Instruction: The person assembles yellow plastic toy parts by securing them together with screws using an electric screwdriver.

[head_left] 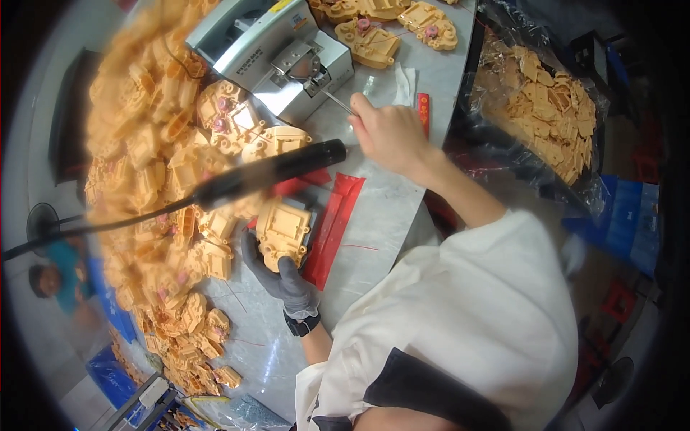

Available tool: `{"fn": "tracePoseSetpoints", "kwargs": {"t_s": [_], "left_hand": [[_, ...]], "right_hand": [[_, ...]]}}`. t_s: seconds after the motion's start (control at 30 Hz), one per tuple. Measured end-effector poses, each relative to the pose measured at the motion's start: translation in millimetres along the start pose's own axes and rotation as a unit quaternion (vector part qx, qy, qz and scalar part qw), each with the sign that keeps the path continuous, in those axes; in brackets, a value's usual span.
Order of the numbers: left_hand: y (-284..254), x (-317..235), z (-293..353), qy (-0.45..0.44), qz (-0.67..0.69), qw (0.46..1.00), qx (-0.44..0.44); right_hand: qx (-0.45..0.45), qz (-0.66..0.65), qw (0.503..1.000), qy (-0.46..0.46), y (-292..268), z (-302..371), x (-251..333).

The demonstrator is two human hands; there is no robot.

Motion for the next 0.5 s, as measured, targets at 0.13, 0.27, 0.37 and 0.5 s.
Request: {"fn": "tracePoseSetpoints", "kwargs": {"t_s": [0.13, 0.27, 0.37, 0.5], "left_hand": [[2, -1, 4, -0.020, 0.012, 1.000, 0.007], [7, -6, 3, -0.022, 0.030, 0.999, -0.005], [5, -6, 3, -0.025, 0.037, 0.999, -0.013], [-2, -5, 0, -0.013, -0.006, 1.000, -0.014]], "right_hand": [[0.012, -0.001, 1.000, 0.017, -11, 2, 6], [0.020, 0.014, 0.999, 0.031, -17, 1, 2], [0.048, 0.017, 0.997, 0.051, -27, 14, 3], [0.070, 0.027, 0.995, 0.063, -27, 33, -15]]}}
Point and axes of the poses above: each hand's wrist, its own z-axis away from the middle knuckle, its own y-axis out of the palm, x = y × z, the point moved 10 cm from there along -z, towards the middle knuckle, and after that the axes turned 3 degrees about y, right-handed, at the moved point
